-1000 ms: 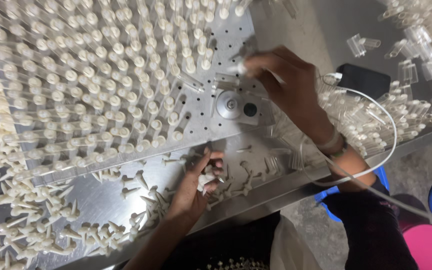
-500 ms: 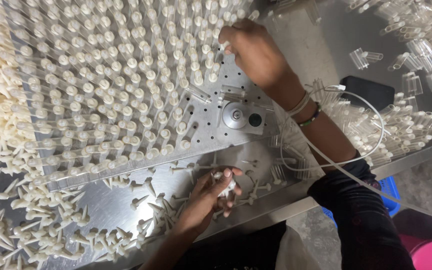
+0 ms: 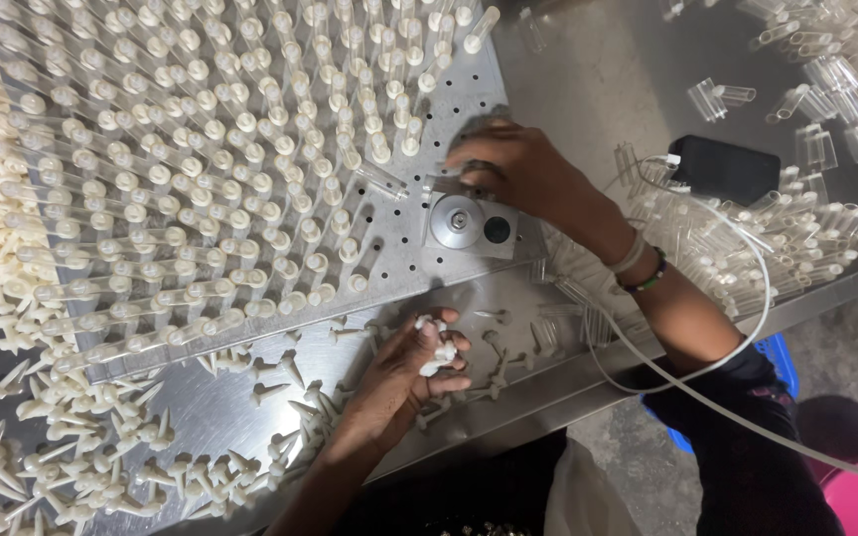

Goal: The person picks up a small white plastic component and places it into a larger transparent tube, repeating this process for several units on a metal workspace.

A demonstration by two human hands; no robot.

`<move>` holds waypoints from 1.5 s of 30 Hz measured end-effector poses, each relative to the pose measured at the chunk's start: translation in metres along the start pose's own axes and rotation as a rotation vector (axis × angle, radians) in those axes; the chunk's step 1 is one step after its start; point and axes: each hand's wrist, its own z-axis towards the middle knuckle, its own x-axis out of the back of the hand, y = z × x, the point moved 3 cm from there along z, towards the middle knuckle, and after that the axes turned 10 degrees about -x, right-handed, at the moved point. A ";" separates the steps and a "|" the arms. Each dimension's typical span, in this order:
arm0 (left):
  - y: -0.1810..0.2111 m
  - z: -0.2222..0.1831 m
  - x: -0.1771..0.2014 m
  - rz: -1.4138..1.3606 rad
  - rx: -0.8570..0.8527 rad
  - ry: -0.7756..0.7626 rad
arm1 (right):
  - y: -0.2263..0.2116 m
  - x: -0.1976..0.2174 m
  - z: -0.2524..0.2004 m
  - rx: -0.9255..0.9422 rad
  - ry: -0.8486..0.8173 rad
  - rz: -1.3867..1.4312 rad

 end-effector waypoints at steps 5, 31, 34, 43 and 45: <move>0.001 0.001 -0.005 0.232 -0.109 -0.114 | -0.018 0.032 -0.040 -0.207 0.113 0.051; 0.039 0.003 -0.023 1.511 -0.511 -0.169 | -0.109 0.008 -0.086 0.061 -0.016 0.254; 0.030 0.005 -0.019 1.587 -0.407 -0.175 | -0.103 0.001 -0.083 -0.077 -0.057 0.291; 0.018 0.005 -0.012 1.266 -0.430 -0.075 | -0.081 0.019 -0.075 -0.072 -0.070 0.325; 0.018 0.012 -0.006 0.912 -0.421 -0.019 | -0.051 0.034 -0.058 -0.268 0.109 -0.004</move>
